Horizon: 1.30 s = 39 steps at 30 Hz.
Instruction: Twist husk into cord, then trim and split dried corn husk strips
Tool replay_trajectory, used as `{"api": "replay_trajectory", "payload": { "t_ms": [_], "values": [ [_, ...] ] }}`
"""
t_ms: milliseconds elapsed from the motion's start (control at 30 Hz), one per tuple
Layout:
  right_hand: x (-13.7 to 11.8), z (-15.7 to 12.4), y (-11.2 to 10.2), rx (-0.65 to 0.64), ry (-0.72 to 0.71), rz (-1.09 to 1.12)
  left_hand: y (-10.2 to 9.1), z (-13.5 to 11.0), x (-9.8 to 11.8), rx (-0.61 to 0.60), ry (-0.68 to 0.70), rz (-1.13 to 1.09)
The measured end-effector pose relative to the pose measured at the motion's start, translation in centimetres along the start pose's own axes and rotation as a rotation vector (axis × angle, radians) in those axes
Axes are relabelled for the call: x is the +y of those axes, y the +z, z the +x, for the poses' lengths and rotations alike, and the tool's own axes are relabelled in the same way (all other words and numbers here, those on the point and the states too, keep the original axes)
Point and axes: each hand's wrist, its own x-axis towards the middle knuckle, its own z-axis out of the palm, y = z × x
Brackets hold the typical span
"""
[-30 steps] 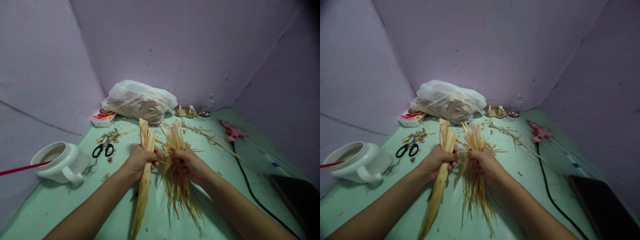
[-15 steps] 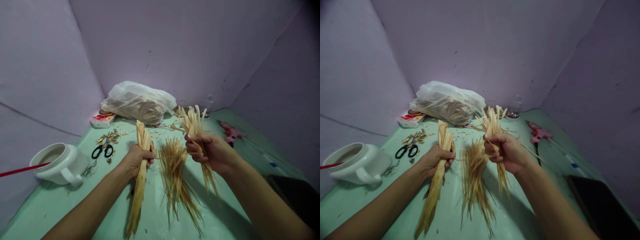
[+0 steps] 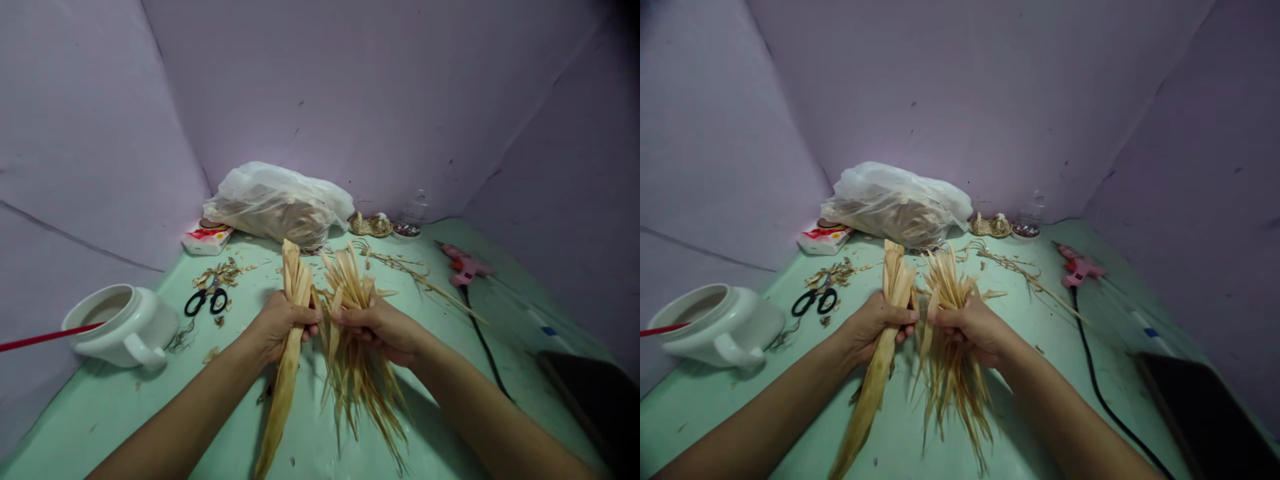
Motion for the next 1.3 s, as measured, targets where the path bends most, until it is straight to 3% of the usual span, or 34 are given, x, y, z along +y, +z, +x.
{"api": "replay_trajectory", "payload": {
  "t_ms": [267,533,733,867,1000,1067,1200,1300],
  "values": [
    [0.9,0.4,0.7,0.039,-0.046,-0.012,0.4,-0.1,-0.4,-0.016,0.013,0.014],
    [1.2,0.3,1.1,-0.131,-0.204,-0.025,0.7,-0.1,-0.6,-0.017,0.036,0.078],
    [1.1,0.4,0.8,0.011,-0.121,-0.098,0.8,-0.4,-0.4,0.028,0.061,0.083],
    [1.2,0.4,1.3,0.044,-0.189,-0.069,1.0,-0.4,-0.5,0.056,0.083,0.107],
    [1.4,0.2,1.9,-0.065,-0.268,0.018,1.2,-0.4,-0.6,0.075,0.089,0.136],
    [1.5,0.1,1.9,-0.056,-0.232,0.03,1.2,-0.4,-0.7,0.046,0.08,0.111],
    [1.2,0.1,1.4,0.09,-0.039,0.019,0.9,-0.6,-0.4,-0.034,0.034,0.027],
    [0.6,0.2,0.7,0.094,0.05,0.086,0.7,-0.5,-0.2,-0.028,0.011,0.014]
  ]
}}
